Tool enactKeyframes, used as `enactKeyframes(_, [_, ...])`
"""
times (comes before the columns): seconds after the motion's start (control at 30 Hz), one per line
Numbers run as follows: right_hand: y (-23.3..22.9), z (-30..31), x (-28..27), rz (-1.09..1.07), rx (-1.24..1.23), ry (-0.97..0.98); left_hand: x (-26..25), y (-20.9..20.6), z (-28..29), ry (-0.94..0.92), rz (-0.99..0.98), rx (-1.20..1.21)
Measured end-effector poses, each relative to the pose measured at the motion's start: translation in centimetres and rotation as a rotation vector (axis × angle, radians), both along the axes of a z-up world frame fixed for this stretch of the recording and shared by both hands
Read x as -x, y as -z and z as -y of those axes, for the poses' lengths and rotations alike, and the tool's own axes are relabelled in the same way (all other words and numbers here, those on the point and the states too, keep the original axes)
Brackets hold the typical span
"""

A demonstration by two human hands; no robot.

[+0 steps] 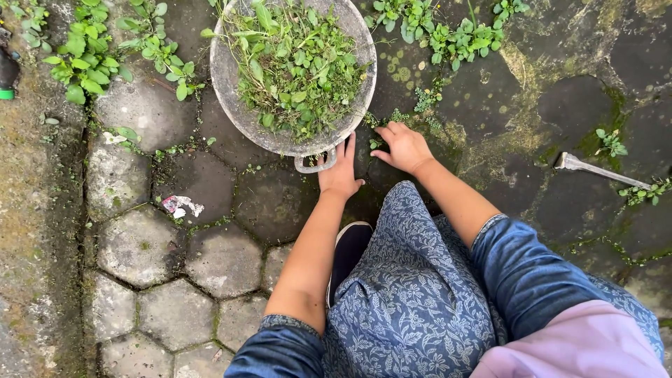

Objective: Picking weeds from the cracks of stone pavers and placing them in a colander.

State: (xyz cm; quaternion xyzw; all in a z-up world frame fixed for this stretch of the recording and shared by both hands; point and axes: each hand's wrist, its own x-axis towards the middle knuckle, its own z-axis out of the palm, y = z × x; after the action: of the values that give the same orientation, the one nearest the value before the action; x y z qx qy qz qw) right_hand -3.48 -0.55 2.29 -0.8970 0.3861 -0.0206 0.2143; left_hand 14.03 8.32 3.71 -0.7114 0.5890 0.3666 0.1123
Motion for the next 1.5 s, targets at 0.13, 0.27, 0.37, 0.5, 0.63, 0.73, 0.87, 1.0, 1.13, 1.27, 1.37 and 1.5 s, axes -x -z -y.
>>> enactKeyframes(0.13, [4.0, -0.7, 0.9, -0.039, 0.025, 0.018, 1.1, 1.4, 1.7, -0.023, 0.024, -0.056])
enactKeyframes(0.27, [5.4, -1.1, 0.7, -0.047, 0.070, 0.001, 2.1, 4.4, 2.1, 0.037, 0.102, -0.032])
enactKeyframes(0.37, [5.1, -1.0, 0.0, -0.095, 0.123, -0.025, 2.7, 6.5, 2.2, 0.125, 0.172, -0.005])
enactKeyframes(0.5, [4.9, -0.5, -0.5, -0.142, 0.187, 0.052, 3.4, 9.2, 1.8, 0.211, 0.283, 0.043])
enactKeyframes(0.63, [2.4, 2.1, -0.3, -0.029, 0.157, 0.317, 3.0, 6.5, 2.4, 0.239, 0.304, 0.034])
enactKeyframes(0.73, [-1.5, 4.4, -1.4, 0.213, 0.168, 0.502, 3.5, 7.7, 2.3, 0.222, 0.297, 0.045])
enactKeyframes(0.87, [-6.7, 5.4, -5.2, 0.534, 0.204, 0.273, 4.3, 12.2, 1.7, 0.168, 0.330, 0.164])
enactKeyframes(1.0, [-9.2, 5.5, -6.5, 0.710, -0.103, 0.051, 4.6, 14.7, 1.6, 0.148, 0.345, 0.239])
enactKeyframes(1.13, [-4.4, 5.0, -2.9, 0.583, -0.231, 0.344, 4.6, 14.2, 1.6, 0.163, 0.344, 0.223])
enactKeyframes(1.27, [-0.1, 2.9, 0.0, 0.159, -0.055, 0.373, 4.6, 14.0, 1.9, 0.208, 0.397, 0.239])
enactKeyframes(1.37, [1.9, 1.4, 0.6, -0.013, 0.081, 0.318, 4.7, 13.6, 1.9, 0.178, 0.374, 0.222])
enactKeyframes(1.5, [3.9, 0.7, 0.4, -0.083, 0.203, 0.307, 5.0, 14.0, 1.9, 0.134, 0.358, 0.208])
